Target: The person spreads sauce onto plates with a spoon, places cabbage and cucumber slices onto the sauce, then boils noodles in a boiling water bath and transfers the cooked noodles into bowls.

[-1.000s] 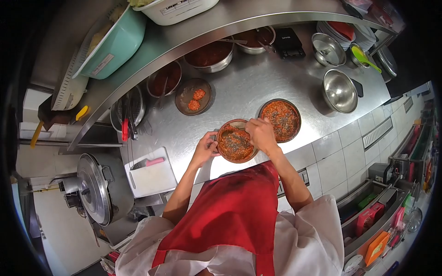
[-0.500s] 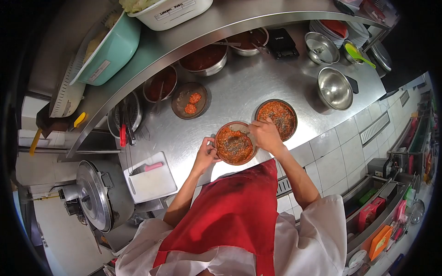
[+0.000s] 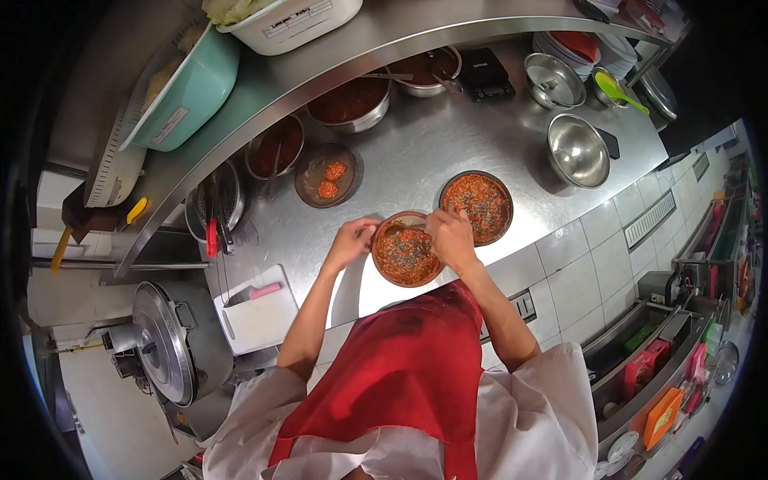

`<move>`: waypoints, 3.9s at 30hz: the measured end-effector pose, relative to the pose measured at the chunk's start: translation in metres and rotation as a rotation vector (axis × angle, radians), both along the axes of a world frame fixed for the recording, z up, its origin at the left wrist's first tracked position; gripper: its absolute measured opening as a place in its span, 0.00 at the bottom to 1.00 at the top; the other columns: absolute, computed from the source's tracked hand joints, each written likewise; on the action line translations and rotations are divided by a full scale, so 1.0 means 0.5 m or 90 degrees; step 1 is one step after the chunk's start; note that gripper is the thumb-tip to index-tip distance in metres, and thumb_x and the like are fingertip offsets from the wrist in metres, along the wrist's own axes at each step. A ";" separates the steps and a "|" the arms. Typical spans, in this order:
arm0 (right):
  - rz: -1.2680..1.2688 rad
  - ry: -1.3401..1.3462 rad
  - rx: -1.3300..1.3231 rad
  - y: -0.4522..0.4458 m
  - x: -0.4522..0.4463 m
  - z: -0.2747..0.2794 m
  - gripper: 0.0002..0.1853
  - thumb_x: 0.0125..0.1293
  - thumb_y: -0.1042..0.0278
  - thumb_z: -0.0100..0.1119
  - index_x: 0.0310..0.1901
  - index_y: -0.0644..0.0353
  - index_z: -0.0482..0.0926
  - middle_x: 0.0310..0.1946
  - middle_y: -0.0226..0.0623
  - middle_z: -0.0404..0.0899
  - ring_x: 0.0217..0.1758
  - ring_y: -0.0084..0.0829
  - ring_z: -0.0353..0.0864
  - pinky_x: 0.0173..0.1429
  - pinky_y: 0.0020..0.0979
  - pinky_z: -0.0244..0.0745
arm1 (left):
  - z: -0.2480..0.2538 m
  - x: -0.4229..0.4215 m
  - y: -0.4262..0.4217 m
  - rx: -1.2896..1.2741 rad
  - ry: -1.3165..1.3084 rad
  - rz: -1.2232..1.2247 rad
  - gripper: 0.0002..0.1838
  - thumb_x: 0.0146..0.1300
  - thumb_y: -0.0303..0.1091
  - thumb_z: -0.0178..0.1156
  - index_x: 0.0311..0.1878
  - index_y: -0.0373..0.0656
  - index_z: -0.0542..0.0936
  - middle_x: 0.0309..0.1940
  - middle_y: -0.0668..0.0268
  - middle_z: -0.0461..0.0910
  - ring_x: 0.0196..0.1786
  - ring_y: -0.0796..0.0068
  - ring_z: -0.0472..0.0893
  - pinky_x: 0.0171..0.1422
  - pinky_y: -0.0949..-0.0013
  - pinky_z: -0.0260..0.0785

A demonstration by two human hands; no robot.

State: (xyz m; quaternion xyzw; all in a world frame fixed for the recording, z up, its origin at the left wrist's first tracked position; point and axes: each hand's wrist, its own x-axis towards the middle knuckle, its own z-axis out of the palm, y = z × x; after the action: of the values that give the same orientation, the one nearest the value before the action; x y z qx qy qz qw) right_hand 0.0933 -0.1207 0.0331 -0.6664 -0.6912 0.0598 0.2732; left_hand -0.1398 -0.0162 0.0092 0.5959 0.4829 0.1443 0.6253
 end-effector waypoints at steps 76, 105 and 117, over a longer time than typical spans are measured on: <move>-0.121 -0.011 0.043 -0.019 -0.009 0.007 0.13 0.37 0.79 0.63 0.29 0.56 0.77 0.28 0.34 0.74 0.35 0.36 0.77 0.42 0.36 0.63 | -0.006 -0.001 -0.086 -0.048 -0.021 0.101 0.13 0.69 0.27 0.51 0.54 0.36 0.75 0.33 0.63 0.79 0.31 0.75 0.81 0.32 0.71 0.81; -0.241 0.095 -0.092 -0.086 -0.052 0.061 0.05 0.54 0.77 0.59 0.33 0.63 0.75 0.32 0.46 0.79 0.32 0.50 0.80 0.36 0.46 0.75 | -0.001 0.013 -0.175 -0.117 -0.075 0.217 0.09 0.70 0.24 0.46 0.51 0.39 0.67 0.37 0.63 0.74 0.35 0.75 0.79 0.38 0.68 0.82; -0.194 0.370 -0.238 -0.099 -0.143 0.021 0.04 0.68 0.74 0.45 0.39 0.66 0.65 0.27 0.62 0.75 0.34 0.65 0.75 0.38 0.55 0.67 | 0.018 0.030 -0.206 -0.183 -0.141 0.303 0.08 0.70 0.24 0.45 0.51 0.39 0.63 0.43 0.58 0.72 0.39 0.72 0.79 0.43 0.65 0.82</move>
State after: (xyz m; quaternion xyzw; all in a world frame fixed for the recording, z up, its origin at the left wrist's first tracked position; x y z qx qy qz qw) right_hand 0.0216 -0.1701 0.0438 -0.7552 -0.4546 0.3304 0.3373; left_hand -0.1249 -0.1194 0.0182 0.3517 0.5531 0.2814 0.7008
